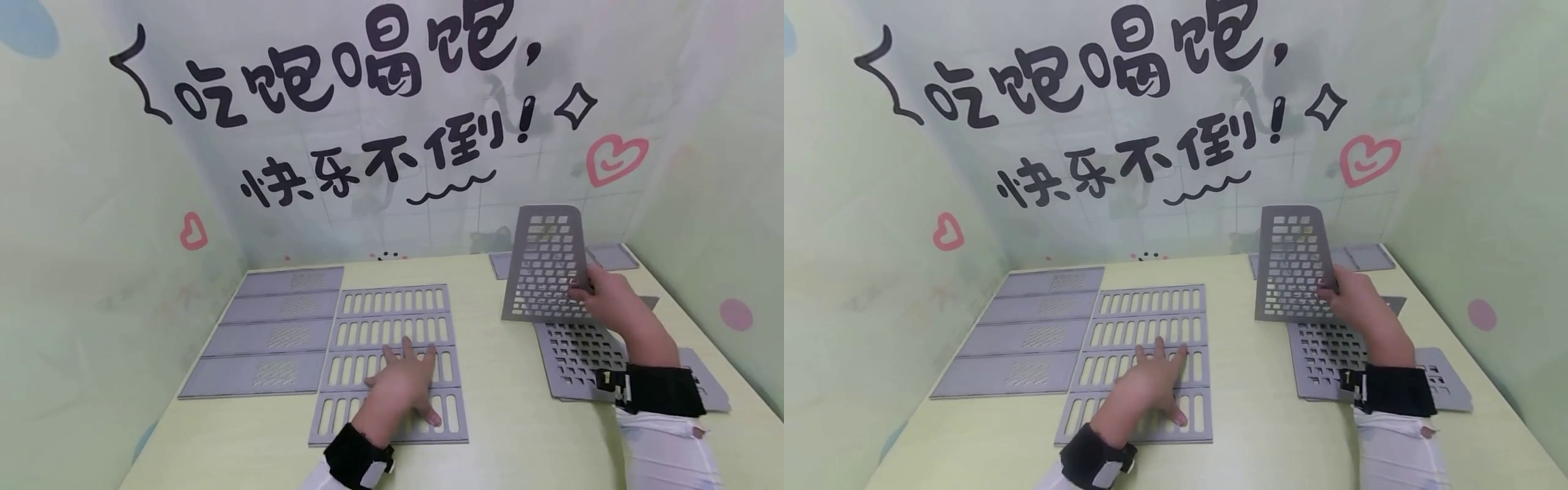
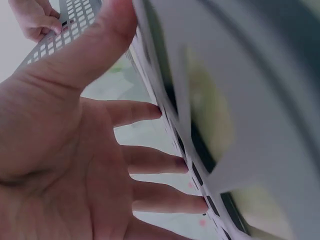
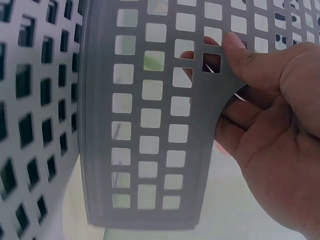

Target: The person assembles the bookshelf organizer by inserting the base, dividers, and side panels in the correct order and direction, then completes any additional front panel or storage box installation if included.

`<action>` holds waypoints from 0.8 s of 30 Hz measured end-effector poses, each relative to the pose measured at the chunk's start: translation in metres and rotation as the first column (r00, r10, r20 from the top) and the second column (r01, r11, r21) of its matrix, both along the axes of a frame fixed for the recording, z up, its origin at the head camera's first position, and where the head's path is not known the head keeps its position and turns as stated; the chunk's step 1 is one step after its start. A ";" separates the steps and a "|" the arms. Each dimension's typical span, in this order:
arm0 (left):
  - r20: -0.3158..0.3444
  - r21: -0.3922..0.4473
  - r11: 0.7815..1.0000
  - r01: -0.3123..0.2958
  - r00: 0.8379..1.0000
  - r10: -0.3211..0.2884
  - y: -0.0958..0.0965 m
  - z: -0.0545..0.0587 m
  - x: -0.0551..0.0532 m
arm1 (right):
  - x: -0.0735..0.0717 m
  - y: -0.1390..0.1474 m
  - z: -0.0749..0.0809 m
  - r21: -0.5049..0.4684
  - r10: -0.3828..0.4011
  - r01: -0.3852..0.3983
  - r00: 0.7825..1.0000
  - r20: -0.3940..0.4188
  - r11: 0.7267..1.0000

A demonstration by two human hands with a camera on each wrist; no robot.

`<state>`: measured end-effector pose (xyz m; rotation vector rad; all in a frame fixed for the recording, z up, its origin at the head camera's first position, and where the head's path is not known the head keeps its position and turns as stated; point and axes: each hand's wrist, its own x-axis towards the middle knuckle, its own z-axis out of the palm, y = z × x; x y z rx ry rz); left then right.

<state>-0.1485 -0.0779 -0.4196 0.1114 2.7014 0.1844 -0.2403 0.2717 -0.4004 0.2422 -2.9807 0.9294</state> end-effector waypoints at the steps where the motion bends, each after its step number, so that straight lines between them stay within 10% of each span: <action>1: 0.006 0.008 1.000 -0.004 1.000 0.004 0.000 -0.001 0.001 | -0.002 -0.004 -0.001 -0.003 0.007 -0.007 1.000 -0.004 1.000; 13: 0.041 -0.067 0.998 0.008 0.999 -0.005 0.011 -0.001 -0.005 | -0.065 -0.054 0.022 -0.093 0.054 -0.059 0.997 -0.063 0.994; 24: 0.056 -0.045 0.999 -0.014 0.998 0.016 0.008 -0.010 -0.005 | -0.106 -0.092 0.007 -0.057 0.128 -0.129 0.992 -0.012 0.990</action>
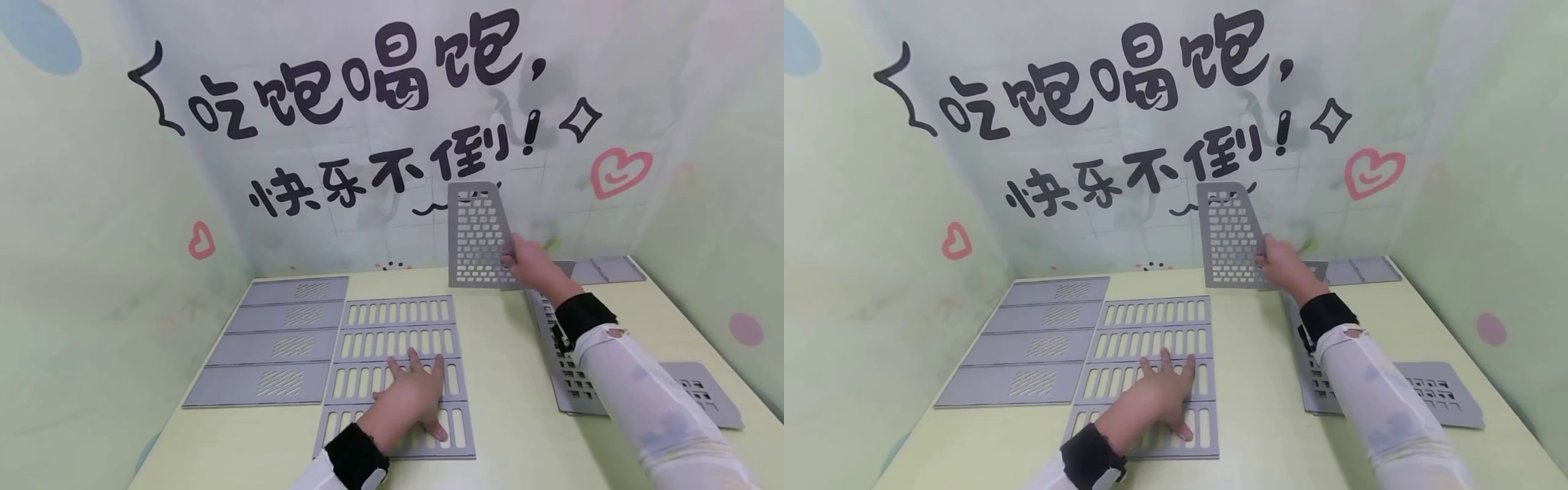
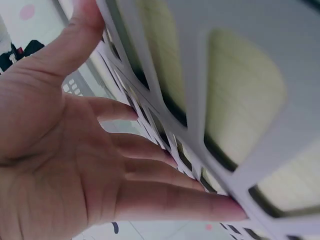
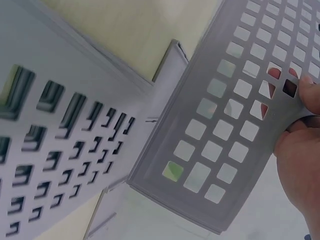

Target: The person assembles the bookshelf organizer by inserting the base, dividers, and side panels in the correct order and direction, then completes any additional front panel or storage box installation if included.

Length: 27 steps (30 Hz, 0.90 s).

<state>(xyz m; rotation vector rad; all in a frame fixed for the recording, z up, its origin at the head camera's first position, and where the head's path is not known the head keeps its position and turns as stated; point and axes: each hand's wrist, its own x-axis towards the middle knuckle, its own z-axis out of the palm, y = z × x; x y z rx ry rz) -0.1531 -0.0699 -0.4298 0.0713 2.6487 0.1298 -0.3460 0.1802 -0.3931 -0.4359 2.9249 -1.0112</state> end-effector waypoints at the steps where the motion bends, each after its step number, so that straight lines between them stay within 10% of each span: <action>1: 0.003 -0.005 1.000 0.004 1.000 -0.004 0.001 0.000 -0.001 | -0.001 -0.001 -0.001 0.009 0.012 -0.012 1.000 -0.002 1.000; 27: 0.012 -0.023 0.999 0.022 1.000 -0.021 0.002 0.000 -0.003 | -0.008 -0.007 -0.013 0.084 0.058 -0.055 0.998 -0.027 0.995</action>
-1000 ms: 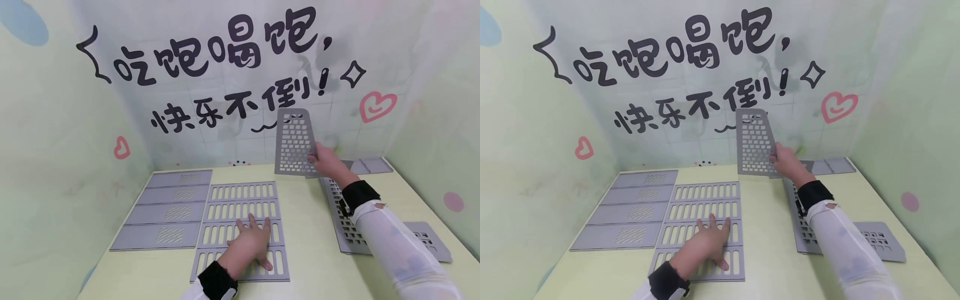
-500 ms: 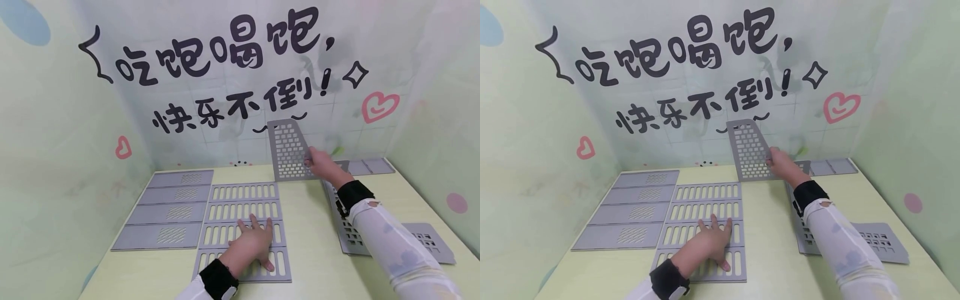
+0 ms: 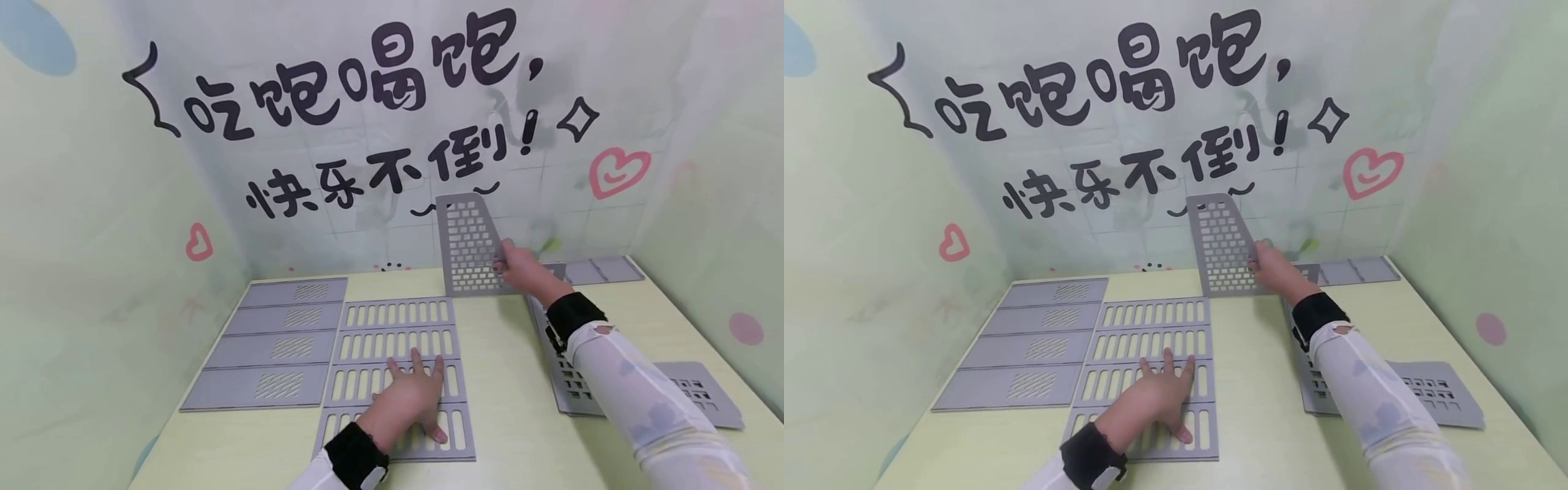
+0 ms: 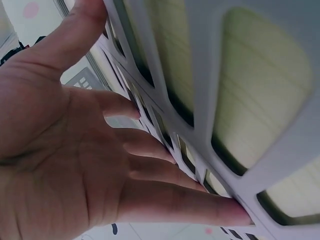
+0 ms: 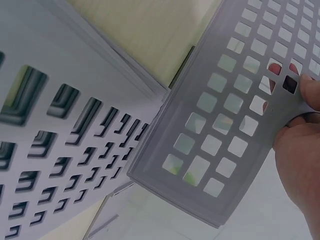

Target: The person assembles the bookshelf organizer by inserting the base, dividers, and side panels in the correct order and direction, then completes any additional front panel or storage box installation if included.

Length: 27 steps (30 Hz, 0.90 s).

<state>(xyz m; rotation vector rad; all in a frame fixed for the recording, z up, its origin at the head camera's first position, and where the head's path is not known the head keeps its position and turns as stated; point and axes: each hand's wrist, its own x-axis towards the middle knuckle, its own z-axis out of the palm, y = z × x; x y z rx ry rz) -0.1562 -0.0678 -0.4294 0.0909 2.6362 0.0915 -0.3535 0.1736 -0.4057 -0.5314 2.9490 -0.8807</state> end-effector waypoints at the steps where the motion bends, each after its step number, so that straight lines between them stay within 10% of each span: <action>1: 0.002 0.001 1.000 0.001 1.000 -0.001 0.000 -0.001 0.000 | 0.000 -0.001 -0.001 0.000 -0.002 0.002 1.000 -0.005 1.000; 27: 0.040 -0.002 1.000 0.002 0.999 -0.002 0.002 0.009 0.002 | -0.003 -0.073 -0.006 -0.071 0.144 -0.141 0.989 0.042 0.987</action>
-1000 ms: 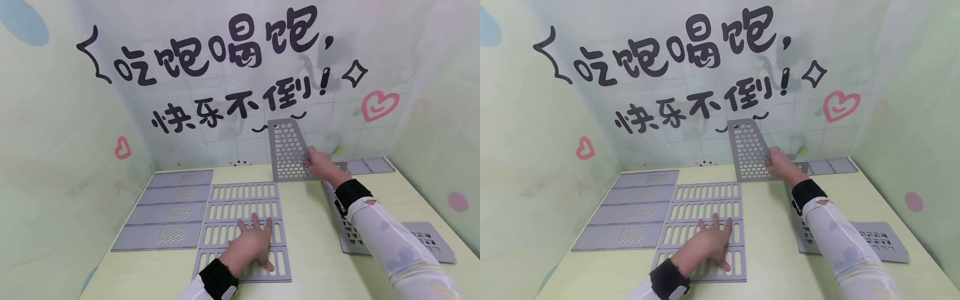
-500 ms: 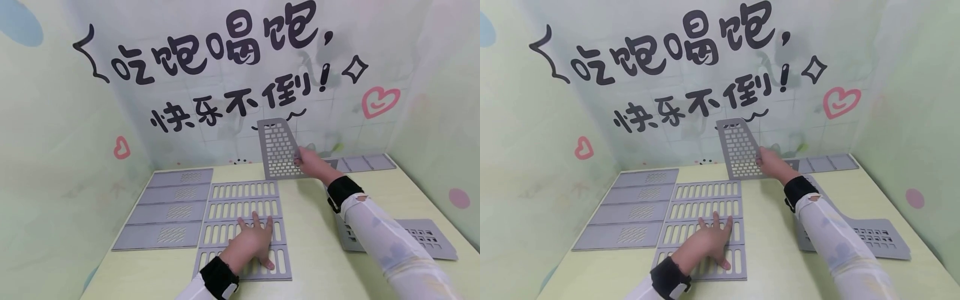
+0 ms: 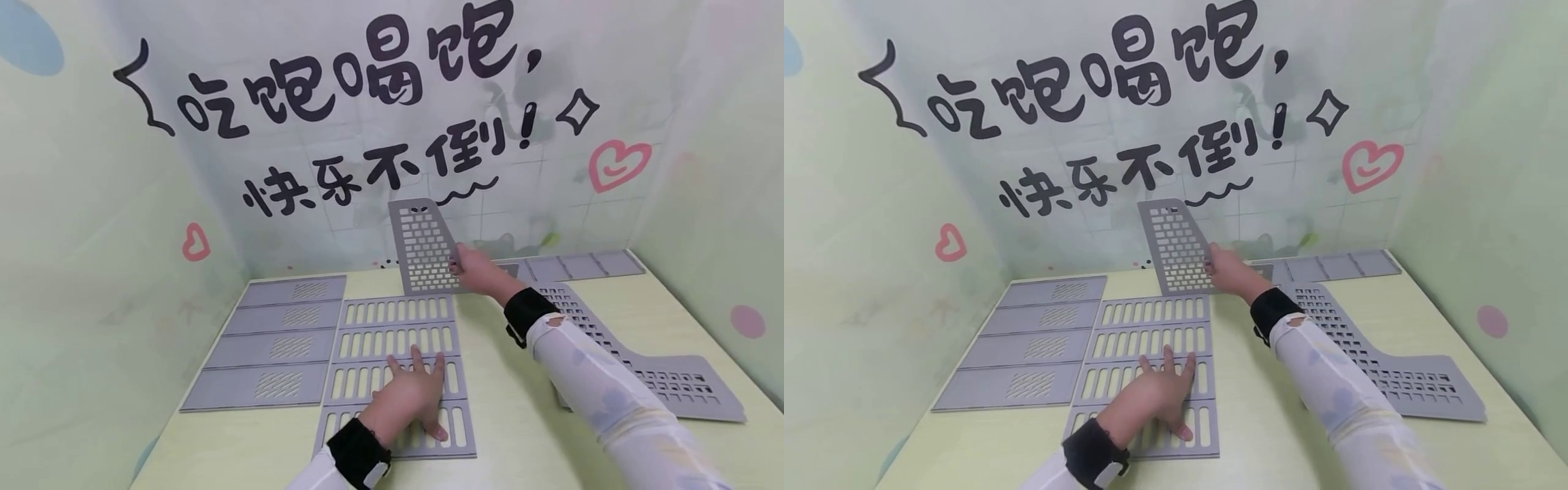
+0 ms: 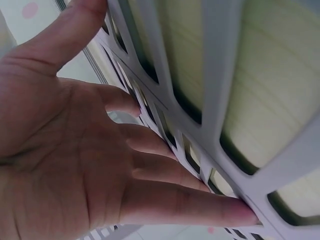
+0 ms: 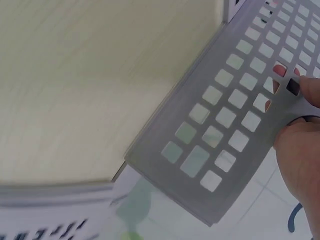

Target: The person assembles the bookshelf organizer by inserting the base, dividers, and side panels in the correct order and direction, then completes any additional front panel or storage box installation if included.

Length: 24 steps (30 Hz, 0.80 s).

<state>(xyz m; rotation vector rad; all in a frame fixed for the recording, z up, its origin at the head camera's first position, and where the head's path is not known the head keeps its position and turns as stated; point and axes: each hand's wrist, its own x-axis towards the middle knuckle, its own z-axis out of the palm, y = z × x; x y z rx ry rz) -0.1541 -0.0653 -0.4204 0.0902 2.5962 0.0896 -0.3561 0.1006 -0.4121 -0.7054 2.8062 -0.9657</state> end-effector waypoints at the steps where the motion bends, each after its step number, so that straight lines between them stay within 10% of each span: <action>1: -0.002 -0.002 1.000 0.003 1.000 -0.003 0.000 0.001 0.000 | 0.000 -0.003 0.000 -0.005 0.002 -0.002 1.000 -0.002 1.000; 10: -0.005 -0.057 0.997 0.047 0.999 -0.048 0.001 0.000 0.000 | 0.001 -0.022 0.002 0.026 0.016 -0.017 1.000 0.026 1.000; 17: 0.014 -0.012 0.999 0.034 0.999 -0.034 -0.002 -0.005 0.003 | 0.015 -0.003 0.002 0.356 -0.130 0.157 0.986 -0.100 0.921; 24: -0.002 -0.023 0.999 0.029 1.000 -0.029 -0.002 0.000 0.002 | 0.024 0.027 -0.008 0.029 -0.399 0.399 0.904 0.152 0.916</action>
